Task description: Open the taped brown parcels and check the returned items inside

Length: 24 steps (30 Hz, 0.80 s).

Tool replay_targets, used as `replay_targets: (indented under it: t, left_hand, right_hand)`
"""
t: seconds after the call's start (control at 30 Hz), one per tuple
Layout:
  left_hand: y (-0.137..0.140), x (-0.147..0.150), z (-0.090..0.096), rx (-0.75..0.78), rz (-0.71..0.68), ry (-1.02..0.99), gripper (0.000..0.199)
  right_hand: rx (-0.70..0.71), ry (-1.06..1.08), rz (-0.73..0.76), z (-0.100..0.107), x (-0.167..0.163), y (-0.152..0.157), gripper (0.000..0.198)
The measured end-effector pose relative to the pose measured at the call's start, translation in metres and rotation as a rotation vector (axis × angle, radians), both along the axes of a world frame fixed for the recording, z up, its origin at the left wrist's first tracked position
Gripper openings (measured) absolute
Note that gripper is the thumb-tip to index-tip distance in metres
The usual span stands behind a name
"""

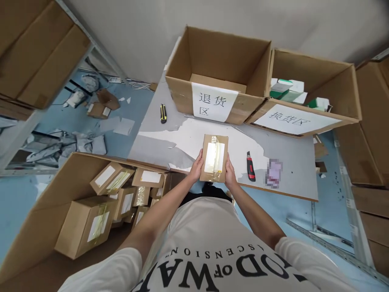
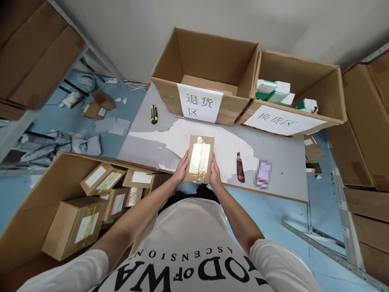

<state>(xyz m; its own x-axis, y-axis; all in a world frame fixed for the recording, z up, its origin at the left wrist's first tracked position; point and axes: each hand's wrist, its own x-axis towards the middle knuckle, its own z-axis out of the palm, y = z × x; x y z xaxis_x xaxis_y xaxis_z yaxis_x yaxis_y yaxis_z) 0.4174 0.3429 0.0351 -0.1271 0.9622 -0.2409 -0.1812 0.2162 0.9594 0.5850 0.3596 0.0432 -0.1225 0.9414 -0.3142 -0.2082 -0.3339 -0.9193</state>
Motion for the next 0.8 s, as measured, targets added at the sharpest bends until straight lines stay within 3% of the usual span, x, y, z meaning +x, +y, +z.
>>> replay_targets:
  t: [0.17, 0.4, 0.6, 0.8]
  left_hand:
    - [0.031, 0.031, -0.021, -0.045, -0.08, 0.072, 0.068]
    - [0.042, 0.037, -0.04, -0.038, -0.149, 0.127, 0.065]
    - [0.042, 0.029, -0.044, -0.067, -0.194, 0.226, 0.064]
    - [0.051, 0.022, -0.041, -0.045, -0.223, 0.141, 0.068]
  right_hand:
    - [-0.034, -0.01, -0.044, -0.029, 0.037, 0.022, 0.077]
    - [-0.025, -0.06, -0.013, -0.056, 0.049, 0.031, 0.077]
    - [-0.004, -0.109, 0.023, -0.057, 0.051, 0.033, 0.08]
    - [-0.065, -0.153, -0.07, -0.049, 0.054, 0.029, 0.081]
